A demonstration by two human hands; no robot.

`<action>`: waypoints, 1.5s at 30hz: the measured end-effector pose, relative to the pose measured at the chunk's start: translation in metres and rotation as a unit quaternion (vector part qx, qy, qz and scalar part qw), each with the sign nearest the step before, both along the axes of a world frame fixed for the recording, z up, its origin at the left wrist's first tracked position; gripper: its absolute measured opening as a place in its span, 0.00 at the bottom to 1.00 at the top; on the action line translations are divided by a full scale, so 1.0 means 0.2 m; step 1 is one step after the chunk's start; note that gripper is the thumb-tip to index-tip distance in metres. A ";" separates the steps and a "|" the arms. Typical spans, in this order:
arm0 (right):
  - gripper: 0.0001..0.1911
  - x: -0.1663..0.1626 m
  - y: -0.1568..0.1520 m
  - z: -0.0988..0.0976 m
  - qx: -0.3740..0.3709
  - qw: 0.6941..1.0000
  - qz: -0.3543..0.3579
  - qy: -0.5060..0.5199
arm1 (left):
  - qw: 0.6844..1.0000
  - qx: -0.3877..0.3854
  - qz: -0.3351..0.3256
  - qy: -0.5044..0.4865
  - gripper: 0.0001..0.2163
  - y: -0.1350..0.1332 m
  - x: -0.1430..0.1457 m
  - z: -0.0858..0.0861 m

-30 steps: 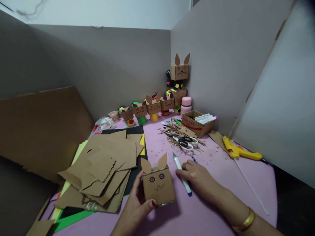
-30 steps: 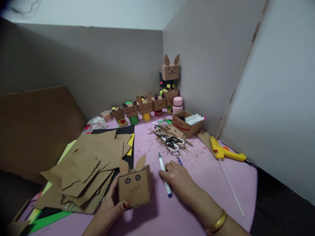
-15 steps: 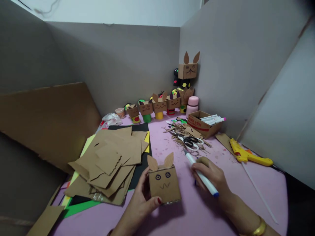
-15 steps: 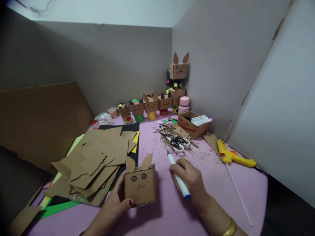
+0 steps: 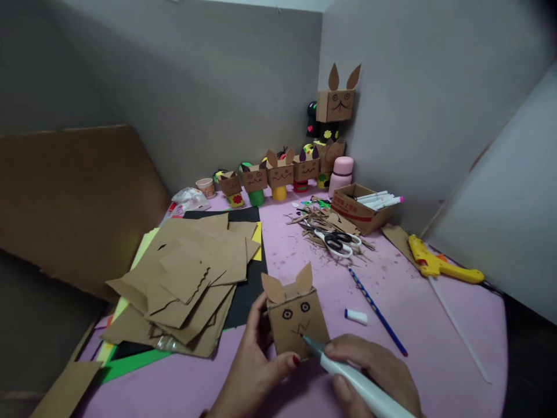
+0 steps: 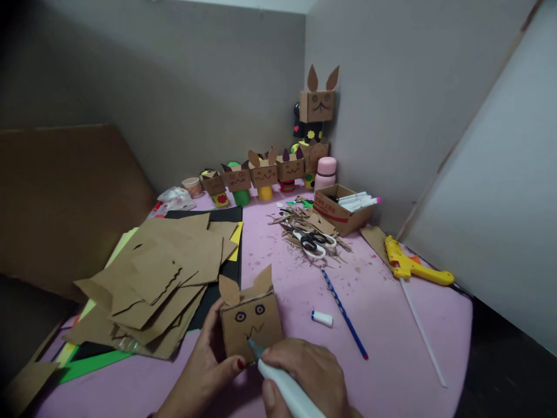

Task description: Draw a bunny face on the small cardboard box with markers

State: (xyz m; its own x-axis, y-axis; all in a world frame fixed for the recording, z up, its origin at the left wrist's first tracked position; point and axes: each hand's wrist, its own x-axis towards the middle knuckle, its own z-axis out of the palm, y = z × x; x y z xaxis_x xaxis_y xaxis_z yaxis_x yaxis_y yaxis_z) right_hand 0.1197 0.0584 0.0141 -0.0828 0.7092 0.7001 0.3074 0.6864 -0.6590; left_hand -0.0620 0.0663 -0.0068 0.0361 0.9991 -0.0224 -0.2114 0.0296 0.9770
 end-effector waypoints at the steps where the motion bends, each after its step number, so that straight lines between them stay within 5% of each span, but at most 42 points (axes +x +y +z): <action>1: 0.12 0.00 0.01 0.00 0.006 1.000 0.008 -0.011 | 1.000 0.003 -0.004 0.007 0.47 0.00 0.00 0.00; 6: 0.17 0.01 0.09 -0.01 0.075 0.995 0.064 -0.020 | 1.000 0.005 -0.011 0.019 0.48 -0.01 0.01 0.00; 12: 0.18 0.05 0.08 -0.01 0.063 0.990 0.091 -0.085 | 1.000 -0.007 -0.007 0.007 0.50 0.00 0.01 0.00; 24: 0.09 -0.05 0.11 0.05 0.124 0.991 -0.010 -0.043 | 1.000 -0.010 -0.010 0.024 0.48 -0.01 0.02 0.02; 45: 0.08 -0.05 0.12 0.04 0.135 0.989 -0.020 -0.051 | 0.999 -0.009 -0.025 0.021 0.47 -0.01 0.03 0.03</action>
State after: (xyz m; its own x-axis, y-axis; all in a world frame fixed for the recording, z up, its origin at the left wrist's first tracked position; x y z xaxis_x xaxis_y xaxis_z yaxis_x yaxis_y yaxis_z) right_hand 0.1089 0.0829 0.0216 -0.1372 0.5009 0.8545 0.3935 0.8192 -0.4171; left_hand -0.0569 0.0638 -0.0002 0.0846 0.9955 -0.0436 -0.1678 0.0574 0.9842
